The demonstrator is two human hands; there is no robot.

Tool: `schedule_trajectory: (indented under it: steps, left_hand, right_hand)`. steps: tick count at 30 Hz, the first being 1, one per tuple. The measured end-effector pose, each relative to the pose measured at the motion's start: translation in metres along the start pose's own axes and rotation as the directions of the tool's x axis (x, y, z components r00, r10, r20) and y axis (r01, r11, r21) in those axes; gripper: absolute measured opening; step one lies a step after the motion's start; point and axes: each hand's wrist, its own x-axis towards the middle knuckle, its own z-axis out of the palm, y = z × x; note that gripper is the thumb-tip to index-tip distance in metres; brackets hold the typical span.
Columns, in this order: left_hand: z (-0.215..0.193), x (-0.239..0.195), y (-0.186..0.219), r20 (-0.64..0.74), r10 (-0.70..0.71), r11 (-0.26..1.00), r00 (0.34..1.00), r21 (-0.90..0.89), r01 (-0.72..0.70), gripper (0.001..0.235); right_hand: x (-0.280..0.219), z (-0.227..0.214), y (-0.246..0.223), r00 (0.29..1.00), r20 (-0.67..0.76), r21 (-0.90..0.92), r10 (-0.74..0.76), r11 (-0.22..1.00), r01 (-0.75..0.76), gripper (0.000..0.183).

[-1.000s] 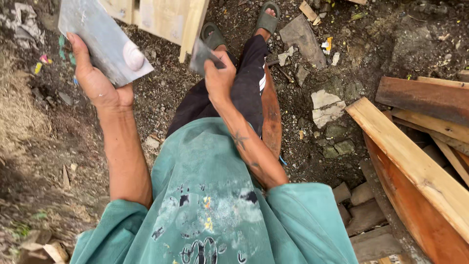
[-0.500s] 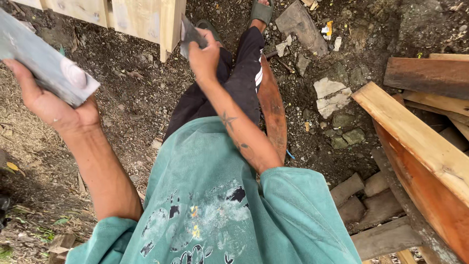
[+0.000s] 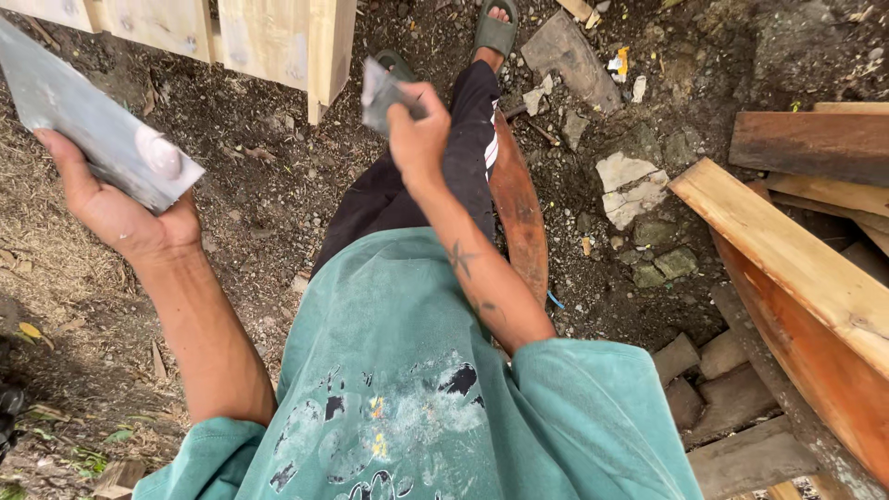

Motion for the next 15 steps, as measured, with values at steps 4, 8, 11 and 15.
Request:
schedule_trajectory:
  steps: [4,8,11,15]
  left_hand:
    - [0.001,0.002,0.005,0.026,0.036,0.998,0.999,0.056,-0.037,0.067]
    - [0.003,-0.005,0.003,0.039,0.036,0.997,0.999,0.068,-0.039,0.064]
    - [0.007,-0.001,-0.004,0.006,0.017,0.999,1.000,0.043,-0.017,0.062]
    - [0.007,-0.001,0.000,0.055,0.063,0.996,0.997,0.067,-0.066,0.066]
  right_hand:
    - [0.035,0.021,0.000,0.999,-0.031,0.031,0.020,0.999,-0.019,0.024]
    - [-0.002,0.054,-0.011,0.990,-0.050,-0.043,0.133,0.990,-0.135,0.024]
    - [-0.018,0.036,-0.019,0.986,0.117,0.030,0.115,0.992,-0.120,0.021]
    - [0.042,0.005,-0.033,0.995,0.059,0.096,-0.081,0.993,0.075,0.023]
